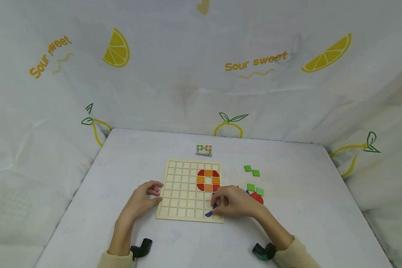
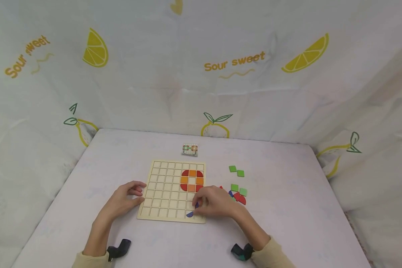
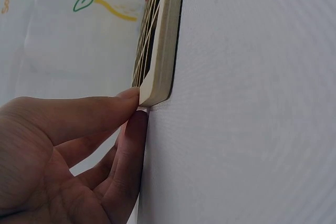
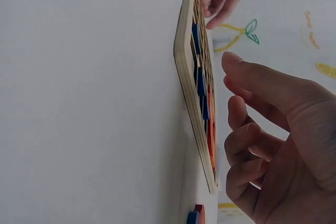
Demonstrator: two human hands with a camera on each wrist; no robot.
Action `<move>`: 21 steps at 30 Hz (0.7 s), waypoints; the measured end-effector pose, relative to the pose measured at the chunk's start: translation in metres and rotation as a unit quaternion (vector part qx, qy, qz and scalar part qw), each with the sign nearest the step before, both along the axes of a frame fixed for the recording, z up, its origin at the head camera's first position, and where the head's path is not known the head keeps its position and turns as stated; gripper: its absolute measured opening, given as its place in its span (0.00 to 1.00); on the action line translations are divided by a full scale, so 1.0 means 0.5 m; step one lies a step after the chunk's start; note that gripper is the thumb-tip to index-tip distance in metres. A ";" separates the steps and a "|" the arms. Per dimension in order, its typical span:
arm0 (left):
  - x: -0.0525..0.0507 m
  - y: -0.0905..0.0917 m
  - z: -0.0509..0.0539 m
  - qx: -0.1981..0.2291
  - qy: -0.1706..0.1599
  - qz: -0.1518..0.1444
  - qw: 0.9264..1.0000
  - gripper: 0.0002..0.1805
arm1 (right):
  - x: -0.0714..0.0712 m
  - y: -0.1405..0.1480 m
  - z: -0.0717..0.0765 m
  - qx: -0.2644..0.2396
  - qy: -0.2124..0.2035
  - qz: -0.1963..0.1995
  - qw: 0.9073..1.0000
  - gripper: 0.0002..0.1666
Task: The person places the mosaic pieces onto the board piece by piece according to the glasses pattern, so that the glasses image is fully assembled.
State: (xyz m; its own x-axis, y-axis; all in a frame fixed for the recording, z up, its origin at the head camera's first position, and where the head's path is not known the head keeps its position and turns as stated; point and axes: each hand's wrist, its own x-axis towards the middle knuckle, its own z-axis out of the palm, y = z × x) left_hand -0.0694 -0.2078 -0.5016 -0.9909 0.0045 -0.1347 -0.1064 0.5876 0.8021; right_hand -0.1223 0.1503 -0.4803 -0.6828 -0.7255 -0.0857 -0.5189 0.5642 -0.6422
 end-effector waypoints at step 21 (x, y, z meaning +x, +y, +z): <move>0.000 0.001 0.001 0.001 0.005 0.000 1.000 0.22 | -0.102 0.197 0.017 -0.047 0.010 -0.188 0.981 0.18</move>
